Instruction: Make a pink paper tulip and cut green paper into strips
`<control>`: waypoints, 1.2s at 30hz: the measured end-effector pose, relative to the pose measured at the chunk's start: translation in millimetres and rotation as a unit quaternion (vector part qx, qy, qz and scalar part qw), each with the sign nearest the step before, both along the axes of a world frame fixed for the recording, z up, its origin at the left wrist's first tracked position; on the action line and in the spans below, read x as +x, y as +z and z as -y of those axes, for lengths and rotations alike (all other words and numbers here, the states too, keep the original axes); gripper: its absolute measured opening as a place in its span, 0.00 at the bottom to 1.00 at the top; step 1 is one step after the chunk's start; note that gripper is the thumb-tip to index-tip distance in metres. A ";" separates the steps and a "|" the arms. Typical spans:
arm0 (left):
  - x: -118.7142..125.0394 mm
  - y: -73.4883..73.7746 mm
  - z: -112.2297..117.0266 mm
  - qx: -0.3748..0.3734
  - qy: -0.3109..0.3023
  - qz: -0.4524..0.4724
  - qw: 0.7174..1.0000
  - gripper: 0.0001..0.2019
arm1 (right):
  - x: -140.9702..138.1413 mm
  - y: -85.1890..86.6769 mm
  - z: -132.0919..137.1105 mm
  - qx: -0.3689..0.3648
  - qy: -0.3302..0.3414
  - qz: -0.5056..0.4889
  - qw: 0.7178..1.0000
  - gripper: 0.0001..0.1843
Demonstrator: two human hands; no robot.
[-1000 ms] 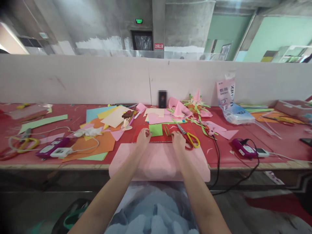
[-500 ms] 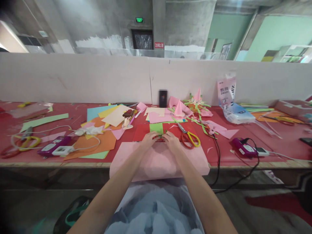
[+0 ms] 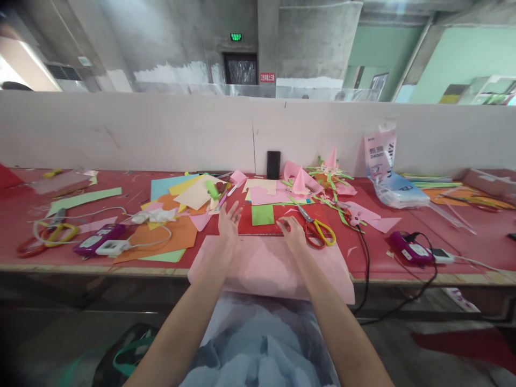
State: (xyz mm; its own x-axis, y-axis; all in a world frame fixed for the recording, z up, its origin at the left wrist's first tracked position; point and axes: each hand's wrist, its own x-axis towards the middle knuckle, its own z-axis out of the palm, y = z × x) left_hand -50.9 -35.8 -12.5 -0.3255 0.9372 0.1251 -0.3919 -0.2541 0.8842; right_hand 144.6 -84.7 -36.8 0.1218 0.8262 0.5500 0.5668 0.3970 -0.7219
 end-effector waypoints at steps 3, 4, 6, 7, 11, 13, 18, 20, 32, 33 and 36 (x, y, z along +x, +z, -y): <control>0.9 -1.4 -0.3 -0.031 0.004 -0.059 0.998 0.21 | 0.2 0.7 0.5 -0.003 0.003 -0.002 1.000 0.14; 3.9 -2.8 0.9 -0.006 0.023 -0.134 0.991 0.21 | 0.4 0.3 0.2 -0.006 0.003 -0.002 1.000 0.14; 10.8 -6.1 3.9 0.055 0.048 -0.296 0.952 0.19 | 1.3 -1.4 -1.3 -0.014 0.002 -0.001 1.000 0.13; 13.6 -7.6 5.2 0.072 0.060 -0.359 0.929 0.20 | 1.8 -2.5 -2.5 -0.021 -0.001 0.000 1.000 0.13; 15.3 -10.8 6.3 0.018 0.055 -0.484 0.873 0.25 | 3.1 -6.1 -6.3 -0.077 -0.002 0.012 0.997 0.12; 13.9 -10.8 5.6 -0.005 0.024 -0.499 0.866 0.24 | 3.0 -5.6 -6.2 -0.099 -0.001 0.017 0.995 0.12; 18.1 -9.9 5.9 0.073 -0.041 -0.468 0.880 0.08 | -0.2 0.6 -1.6 -0.160 0.043 -0.081 0.983 0.19; 20.3 -9.0 6.9 0.101 -0.071 -0.441 0.889 0.05 | -2.1 3.1 -0.4 -0.195 0.081 -0.137 0.968 0.24; 22.3 -3.9 16.4 0.206 -0.185 -0.399 0.874 0.04 | 3.7 -0.9 -12.5 -0.146 0.104 -0.308 0.934 0.32; 22.7 -3.5 17.2 0.208 -0.187 -0.408 0.869 0.05 | 5.1 -2.1 -13.4 -0.138 0.093 -0.305 0.938 0.29; 22.9 -1.8 18.5 0.199 -0.178 -0.420 0.867 0.12 | 8.2 -5.1 -13.9 -0.154 0.097 -0.297 0.937 0.25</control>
